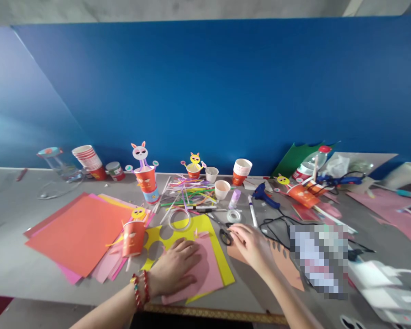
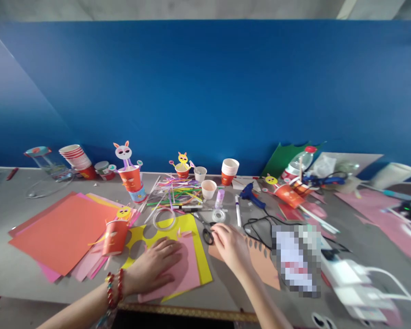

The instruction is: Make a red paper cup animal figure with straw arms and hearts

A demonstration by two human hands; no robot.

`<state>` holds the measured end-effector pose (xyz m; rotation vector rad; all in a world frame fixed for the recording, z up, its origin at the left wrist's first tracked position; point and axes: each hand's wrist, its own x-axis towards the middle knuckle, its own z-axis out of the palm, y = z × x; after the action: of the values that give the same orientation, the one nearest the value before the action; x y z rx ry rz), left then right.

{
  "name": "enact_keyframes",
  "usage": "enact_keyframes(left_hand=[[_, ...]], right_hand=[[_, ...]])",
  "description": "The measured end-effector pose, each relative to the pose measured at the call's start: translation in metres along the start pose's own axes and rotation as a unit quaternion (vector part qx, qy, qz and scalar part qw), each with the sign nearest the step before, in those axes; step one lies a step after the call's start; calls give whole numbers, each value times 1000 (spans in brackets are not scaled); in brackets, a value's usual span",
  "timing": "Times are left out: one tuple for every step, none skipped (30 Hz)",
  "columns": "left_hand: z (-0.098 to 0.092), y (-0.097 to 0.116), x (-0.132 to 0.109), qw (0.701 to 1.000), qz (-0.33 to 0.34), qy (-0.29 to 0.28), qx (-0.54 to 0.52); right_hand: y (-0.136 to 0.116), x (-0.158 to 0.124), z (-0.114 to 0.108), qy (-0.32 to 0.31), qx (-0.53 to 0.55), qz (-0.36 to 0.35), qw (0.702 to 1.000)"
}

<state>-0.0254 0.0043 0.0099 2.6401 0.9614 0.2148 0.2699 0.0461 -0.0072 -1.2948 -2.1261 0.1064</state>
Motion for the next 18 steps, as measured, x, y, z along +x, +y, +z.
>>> enact_keyframes(left_hand=[[0, -1, 1, 1000, 5, 2, 1], [0, -3, 1, 1000, 7, 5, 3], [1, -4, 1, 1000, 9, 8, 5], [2, -5, 1, 1000, 11, 11, 6], [4, -6, 0, 1000, 15, 12, 7], [5, -8, 0, 1000, 19, 12, 9], [6, -9, -1, 1000, 24, 12, 10], [8, -11, -1, 999, 29, 13, 11], [8, -12, -1, 999, 34, 12, 10], [9, -13, -1, 999, 39, 12, 9], [9, -14, -1, 999, 45, 13, 8], [8, -14, -1, 999, 50, 14, 7], [8, -15, -1, 998, 54, 17, 5], [7, -15, -2, 998, 57, 20, 3], [7, -15, -2, 998, 59, 23, 0], [7, -14, -2, 998, 60, 26, -3], [7, -14, -2, 998, 60, 30, -6], [7, -14, -2, 998, 61, 34, -9]], right_hand=[[-3, 2, 2, -4, 0, -4, 1000], [-8, 4, 5, -12, 1, -12, 1000], [-13, 5, 6, -27, 6, -23, 999], [-19, 6, 8, -47, 12, -37, 998], [-24, 7, 9, -72, 18, -54, 996], [-30, 8, 10, -97, 23, -70, 993], [-35, 10, 11, -120, 23, -84, 989], [-39, 12, 12, -138, 19, -94, 986], [-42, 14, 14, -152, 11, -99, 983], [-44, 16, 16, -161, 0, -100, 982], [-45, 19, 18, -165, -12, -97, 981], [-46, 21, 20, -166, -25, -93, 981], [-45, 23, 23, -165, -38, -88, 982], [-45, 25, 26, -164, -48, -84, 982], [-44, 26, 29, -163, -57, -82, 982], [-43, 28, 31, -163, -65, -81, 981], [-42, 28, 33, -164, -70, -81, 981], [-41, 29, 35, -165, -75, -81, 980]])
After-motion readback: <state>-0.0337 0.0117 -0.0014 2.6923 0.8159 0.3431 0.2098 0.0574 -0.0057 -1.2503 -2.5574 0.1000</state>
